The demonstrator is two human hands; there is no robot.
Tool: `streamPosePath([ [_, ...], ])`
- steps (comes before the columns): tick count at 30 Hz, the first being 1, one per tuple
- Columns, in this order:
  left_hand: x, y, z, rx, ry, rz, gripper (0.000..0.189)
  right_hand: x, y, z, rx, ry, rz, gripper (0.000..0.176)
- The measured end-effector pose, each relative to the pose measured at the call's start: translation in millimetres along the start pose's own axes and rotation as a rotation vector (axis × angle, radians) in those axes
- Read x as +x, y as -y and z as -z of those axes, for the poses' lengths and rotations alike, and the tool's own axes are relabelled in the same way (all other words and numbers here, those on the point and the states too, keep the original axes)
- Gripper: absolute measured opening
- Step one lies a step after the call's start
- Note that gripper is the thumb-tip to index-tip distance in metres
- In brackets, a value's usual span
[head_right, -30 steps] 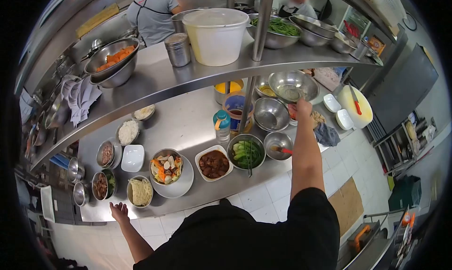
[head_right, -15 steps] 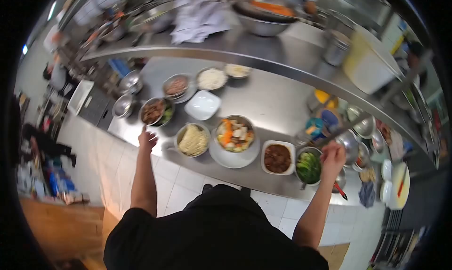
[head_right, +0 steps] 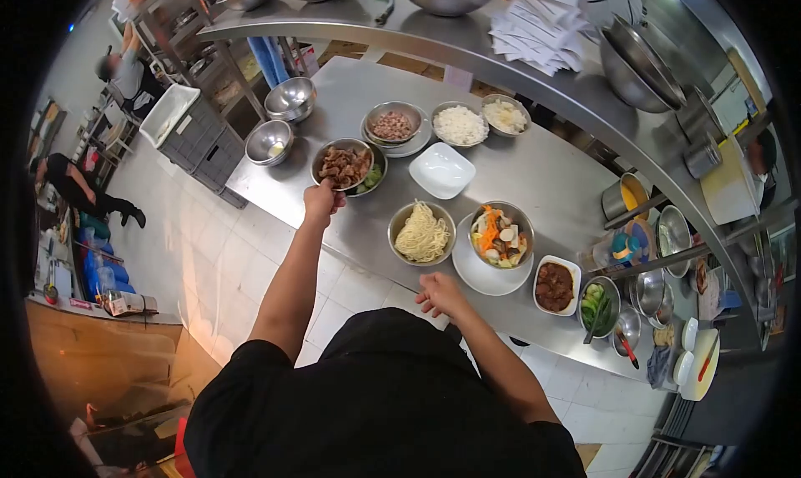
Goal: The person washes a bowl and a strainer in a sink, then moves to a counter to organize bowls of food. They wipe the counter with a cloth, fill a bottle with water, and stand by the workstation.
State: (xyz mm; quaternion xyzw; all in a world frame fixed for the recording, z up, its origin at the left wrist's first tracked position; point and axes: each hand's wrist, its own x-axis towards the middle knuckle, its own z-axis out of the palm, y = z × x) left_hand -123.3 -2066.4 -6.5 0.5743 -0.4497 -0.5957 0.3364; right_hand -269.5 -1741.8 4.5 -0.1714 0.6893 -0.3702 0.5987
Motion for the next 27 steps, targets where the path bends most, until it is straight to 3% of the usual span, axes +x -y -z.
streamPosePath([
  [3,-8,-12,15,-0.001,0.052,-0.032,0.03,22,3,-11,0.28,-0.001,-0.146,0.044],
  [9,-47,-13,69,-0.076,0.147,-0.043,0.027,36,21,-41,0.116,0.229,-0.149,0.042],
  [14,-71,32,124,0.105,0.19,-0.067,0.029,105,90,-92,0.376,0.123,0.06,0.04],
  [19,-87,66,138,0.067,0.23,0.04,0.028,187,149,-112,0.521,-0.116,-0.053,0.03],
  [23,-88,77,131,0.034,0.215,0.083,0.027,207,159,-108,0.348,-0.216,-0.034,0.023],
  [27,-79,79,118,0.056,0.246,0.066,0.026,146,171,-94,0.132,-0.191,0.087,0.026],
])
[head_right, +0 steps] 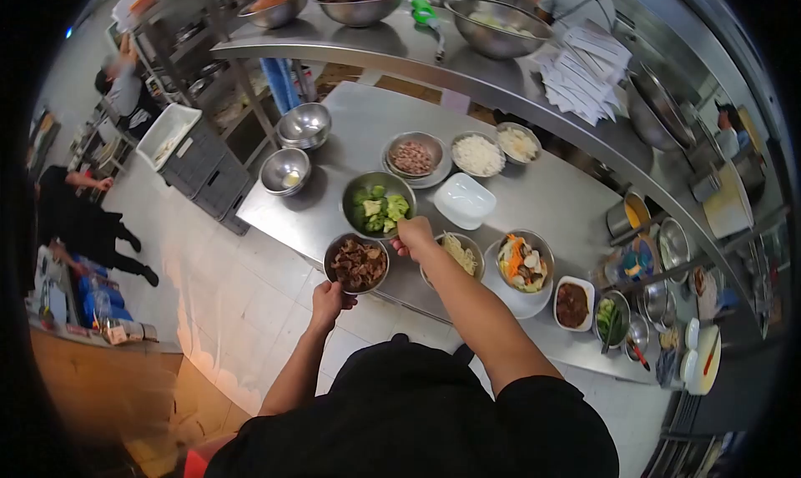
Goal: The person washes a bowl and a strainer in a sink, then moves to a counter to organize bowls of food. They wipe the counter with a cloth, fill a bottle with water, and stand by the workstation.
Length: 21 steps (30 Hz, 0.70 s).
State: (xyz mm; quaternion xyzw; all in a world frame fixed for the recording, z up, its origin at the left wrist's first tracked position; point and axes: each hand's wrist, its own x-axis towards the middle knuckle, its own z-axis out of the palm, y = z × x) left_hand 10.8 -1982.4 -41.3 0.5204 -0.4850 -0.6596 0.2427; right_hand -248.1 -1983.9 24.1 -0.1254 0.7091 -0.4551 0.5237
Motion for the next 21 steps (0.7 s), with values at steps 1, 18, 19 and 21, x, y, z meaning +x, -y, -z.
streamPosePath([
  [1,5,0,-6,-0.002,0.015,-0.01,0.026,-20,5,6,-0.017,0.015,0.026,0.024],
  [18,24,6,-105,-0.227,0.258,0.006,0.025,-191,-227,158,0.157,-0.172,-0.243,0.028],
  [19,23,7,-107,-0.217,0.267,0.01,0.025,-199,-239,161,0.176,-0.219,-0.275,0.028],
  [21,19,10,-110,-0.195,0.284,0.015,0.024,-208,-258,166,0.186,-0.219,-0.264,0.031],
])
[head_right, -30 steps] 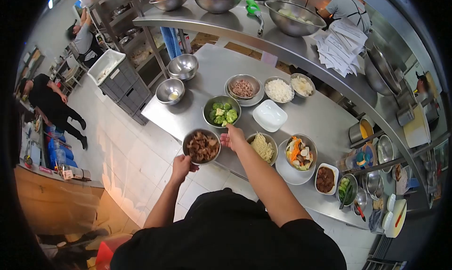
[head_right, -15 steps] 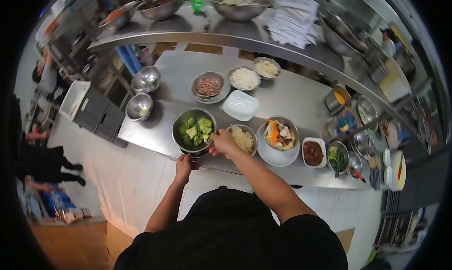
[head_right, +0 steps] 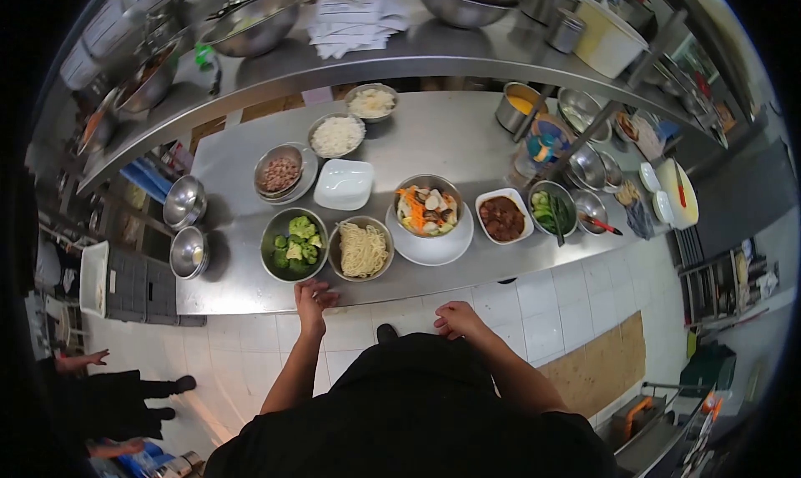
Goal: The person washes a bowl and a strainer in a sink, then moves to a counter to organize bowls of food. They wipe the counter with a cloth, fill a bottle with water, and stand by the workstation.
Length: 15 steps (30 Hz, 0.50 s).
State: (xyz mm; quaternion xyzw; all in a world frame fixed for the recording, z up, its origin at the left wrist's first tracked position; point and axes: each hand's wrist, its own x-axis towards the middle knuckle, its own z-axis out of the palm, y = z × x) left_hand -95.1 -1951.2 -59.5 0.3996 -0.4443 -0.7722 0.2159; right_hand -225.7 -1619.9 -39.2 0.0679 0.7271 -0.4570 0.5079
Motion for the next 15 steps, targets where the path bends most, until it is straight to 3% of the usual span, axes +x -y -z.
streamPosePath([
  [1,-7,1,-2,-0.014,-0.018,0.023,0.015,0,-7,2,-0.016,-0.002,0.016,0.031],
  [4,-24,30,0,0.388,0.074,-0.102,0.006,-4,-16,16,-0.086,-0.004,0.035,0.032],
  [6,-52,42,-25,0.438,0.19,-0.415,0.007,3,-35,30,-0.114,0.0,0.05,0.032],
  [7,-68,38,-40,0.507,0.266,-0.408,0.007,2,-46,39,-0.136,-0.038,0.075,0.032],
  [10,-102,36,-106,0.567,0.44,-0.386,0.01,21,-109,84,-0.664,-0.307,0.358,0.033],
  [11,-113,35,-130,0.611,0.509,-0.4,0.012,16,-125,98,-0.648,-0.366,0.306,0.03],
  [13,-130,39,-179,0.698,0.643,-0.429,0.015,23,-187,146,-0.716,-0.274,0.126,0.027],
  [14,-137,47,-201,0.726,0.716,-0.448,0.016,18,-220,166,-0.501,-0.248,-0.103,0.026],
  [15,-145,55,-222,0.754,0.788,-0.465,0.017,23,-271,192,-0.505,-0.219,-0.201,0.026],
])
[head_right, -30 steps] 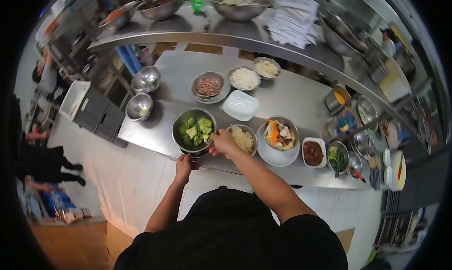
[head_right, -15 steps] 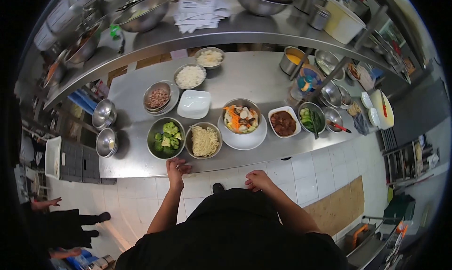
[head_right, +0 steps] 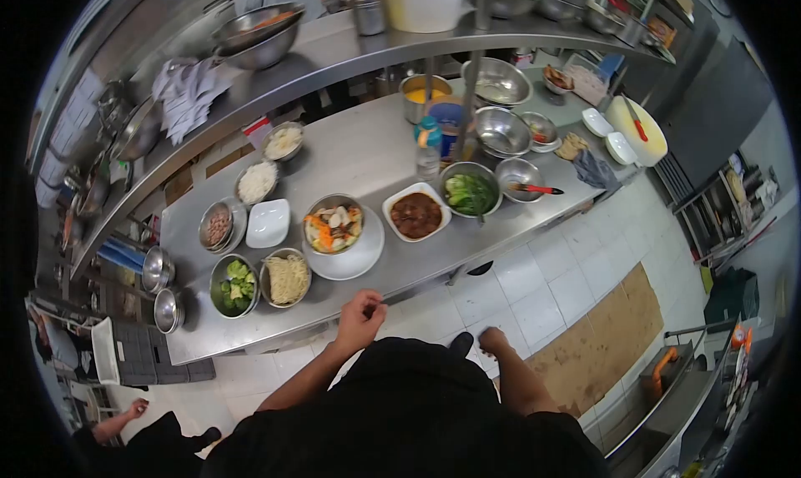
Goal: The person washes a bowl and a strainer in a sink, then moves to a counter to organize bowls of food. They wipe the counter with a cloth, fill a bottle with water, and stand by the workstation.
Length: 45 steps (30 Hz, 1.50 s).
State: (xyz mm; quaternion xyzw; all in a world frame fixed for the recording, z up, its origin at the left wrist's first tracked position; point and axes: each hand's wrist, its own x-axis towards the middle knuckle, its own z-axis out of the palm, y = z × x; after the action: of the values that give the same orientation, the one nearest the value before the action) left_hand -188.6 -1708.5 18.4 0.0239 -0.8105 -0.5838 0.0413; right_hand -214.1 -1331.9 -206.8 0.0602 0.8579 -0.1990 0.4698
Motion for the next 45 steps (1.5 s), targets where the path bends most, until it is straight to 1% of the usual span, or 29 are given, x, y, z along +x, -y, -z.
streamPosePath([
  [1,10,-9,-21,0.023,0.068,-0.032,0.019,5,-52,-9,0.271,-0.081,-0.096,0.026],
  [2,18,-24,-42,0.041,0.121,-0.073,0.019,-13,-83,-5,0.366,-0.143,-0.232,0.029],
  [3,24,-32,-64,0.048,0.184,-0.085,0.017,-6,-134,-15,0.433,-0.16,-0.29,0.027],
  [5,35,-44,-109,0.06,0.308,-0.111,0.014,-47,-182,-15,0.706,-0.235,-0.385,0.027],
  [6,39,-53,-129,0.102,0.361,-0.112,0.015,-32,-231,-32,0.714,-0.178,-0.449,0.025],
  [8,45,-56,-175,0.081,0.443,-0.139,0.015,-40,-298,-51,0.713,-0.095,-0.439,0.021],
  [9,48,-57,-197,0.069,0.483,-0.153,0.015,-55,-310,-57,0.832,-0.136,-0.489,0.023],
  [10,52,-60,-216,0.076,0.575,-0.107,0.017,-77,-315,-57,0.951,-0.179,-0.54,0.027],
  [13,62,-79,-267,0.12,0.706,-0.167,0.017,-117,-313,-65,1.137,-0.21,-0.66,0.024],
  [15,69,-90,-296,0.131,0.76,-0.172,0.018,-154,-271,-41,0.965,-0.275,-0.558,0.021],
  [17,76,-95,-326,0.136,0.82,-0.18,0.018,-162,-257,-34,0.881,-0.275,-0.475,0.02],
  [20,91,-93,-369,0.131,0.909,-0.179,0.017,-128,-275,-42,0.837,-0.259,-0.344,0.027],
  [21,97,-96,-383,0.138,0.931,-0.175,0.017,-96,-299,-72,0.79,-0.303,-0.291,0.031],
  [22,103,-98,-398,0.143,0.951,-0.172,0.017,-74,-317,-86,0.741,-0.346,-0.238,0.035],
  [25,132,-104,-453,0.127,0.962,-0.222,0.016,-48,-332,-53,0.761,-0.201,-0.256,0.044],
  [27,162,-110,-498,0.119,0.917,-0.25,0.02,-59,-337,-16,0.862,-0.306,-0.298,0.042],
  [28,181,-111,-526,0.101,0.81,-0.297,0.025,-71,-336,14,0.91,-0.36,-0.319,0.042],
  [29,203,-111,-554,0.081,0.701,-0.341,0.031,-76,-342,42,0.889,-0.353,-0.29,0.041],
  [31,262,-123,-607,0.169,0.52,-0.408,0.05,-82,-370,85,0.842,-0.34,-0.237,0.041],
  [33,327,-149,-651,0.324,0.389,-0.339,0.062,-55,-443,74,0.859,-0.385,-0.263,0.037],
  [34,356,-163,-666,0.403,0.321,-0.319,0.065,-40,-482,66,0.867,-0.407,-0.275,0.036],
  [35,381,-180,-677,0.481,0.248,-0.301,0.068,-52,-485,97,0.983,-0.39,-0.37,0.035],
  [37,417,-183,-709,0.67,0.167,-0.263,0.062,-75,-490,162,1.21,-0.368,-0.564,0.033],
  [38,430,-180,-723,0.768,0.12,-0.235,0.059,-84,-489,194,1.239,-0.463,-0.578,0.032],
  [40,452,-158,-746,0.836,0.327,-0.288,0.054,-94,-486,246,1.279,-0.627,-0.594,0.029],
  [42,465,-150,-760,0.84,0.526,-0.334,0.048,-83,-499,264,1.392,-0.631,-0.546,0.028],
  [43,465,-162,-759,0.765,0.552,-0.248,0.044,-74,-504,274,1.449,-0.626,-0.518,0.027],
  [44,461,-185,-754,0.687,0.574,-0.161,0.041,-71,-500,286,1.385,-0.582,-0.492,0.025],
  [45,460,-203,-748,0.607,0.588,-0.077,0.038,-53,-520,273,1.472,-0.511,-0.378,0.022],
])
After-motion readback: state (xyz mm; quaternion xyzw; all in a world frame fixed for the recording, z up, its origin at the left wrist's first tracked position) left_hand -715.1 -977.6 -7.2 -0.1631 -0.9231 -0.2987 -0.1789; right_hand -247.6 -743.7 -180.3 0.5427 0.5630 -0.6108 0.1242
